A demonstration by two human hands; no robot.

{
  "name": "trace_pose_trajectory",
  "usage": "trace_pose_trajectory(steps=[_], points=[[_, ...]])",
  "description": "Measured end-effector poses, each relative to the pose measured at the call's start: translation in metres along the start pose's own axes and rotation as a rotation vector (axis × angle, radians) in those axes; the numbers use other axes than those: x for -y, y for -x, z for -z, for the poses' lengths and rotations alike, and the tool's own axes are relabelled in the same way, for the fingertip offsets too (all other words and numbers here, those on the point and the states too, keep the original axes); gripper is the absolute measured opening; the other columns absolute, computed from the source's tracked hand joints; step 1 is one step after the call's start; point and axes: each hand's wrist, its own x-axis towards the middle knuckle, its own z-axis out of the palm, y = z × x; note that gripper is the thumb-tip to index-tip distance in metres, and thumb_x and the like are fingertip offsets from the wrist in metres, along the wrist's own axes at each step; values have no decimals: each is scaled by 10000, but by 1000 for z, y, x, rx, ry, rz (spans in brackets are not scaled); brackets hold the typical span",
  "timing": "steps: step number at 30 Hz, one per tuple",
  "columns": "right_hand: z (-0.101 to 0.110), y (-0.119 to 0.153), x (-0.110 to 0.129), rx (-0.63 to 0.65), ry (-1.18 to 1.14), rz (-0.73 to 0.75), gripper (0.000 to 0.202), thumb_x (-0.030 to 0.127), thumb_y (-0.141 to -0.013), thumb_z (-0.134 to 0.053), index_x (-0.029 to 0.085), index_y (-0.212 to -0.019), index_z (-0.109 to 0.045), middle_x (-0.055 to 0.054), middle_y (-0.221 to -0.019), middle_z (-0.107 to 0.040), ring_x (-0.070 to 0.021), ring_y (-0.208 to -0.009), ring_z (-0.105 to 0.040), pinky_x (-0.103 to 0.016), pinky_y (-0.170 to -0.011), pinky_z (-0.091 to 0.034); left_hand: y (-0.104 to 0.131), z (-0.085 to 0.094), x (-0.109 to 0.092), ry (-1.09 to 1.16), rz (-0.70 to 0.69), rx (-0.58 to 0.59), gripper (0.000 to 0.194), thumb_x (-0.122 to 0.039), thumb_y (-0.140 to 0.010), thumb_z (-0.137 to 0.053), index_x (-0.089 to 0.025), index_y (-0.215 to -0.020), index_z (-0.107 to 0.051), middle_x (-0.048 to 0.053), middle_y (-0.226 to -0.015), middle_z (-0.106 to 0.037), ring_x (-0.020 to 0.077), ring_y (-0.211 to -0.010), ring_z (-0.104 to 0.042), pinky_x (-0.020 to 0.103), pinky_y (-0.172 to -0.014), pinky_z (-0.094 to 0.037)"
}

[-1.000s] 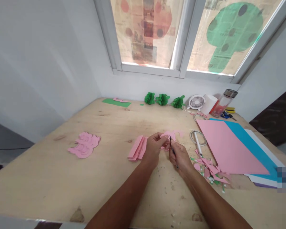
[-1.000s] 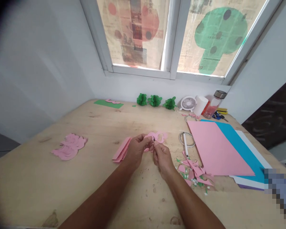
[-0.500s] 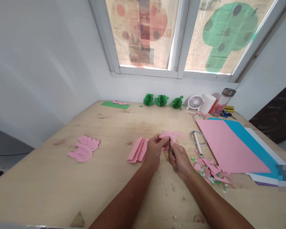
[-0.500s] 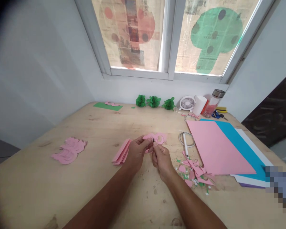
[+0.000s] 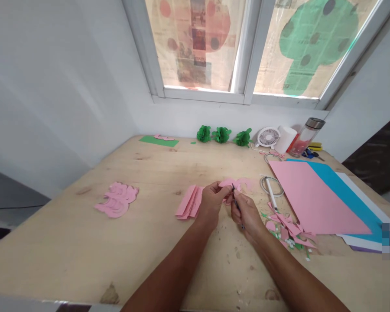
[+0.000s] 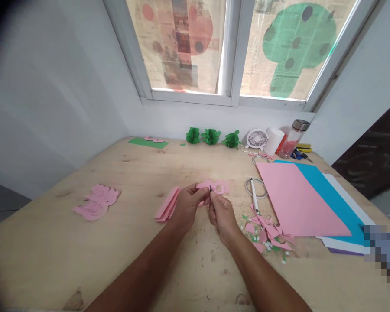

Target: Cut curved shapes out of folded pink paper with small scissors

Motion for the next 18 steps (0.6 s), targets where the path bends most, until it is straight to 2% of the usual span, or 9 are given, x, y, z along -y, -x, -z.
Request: trace_pose_trajectory(steps=[18], points=[[-2,1,-1,7,-37,-38,365,506,-752,-550,165,-629,-512,107,-348,-292,-33,-299,-166,-182,-325,-105,-2,0,1,100,-5,9,204,-275,-637,-650,-147,-546,-520,-37,-456,-467,74,-428,-421,239,-527,-374]])
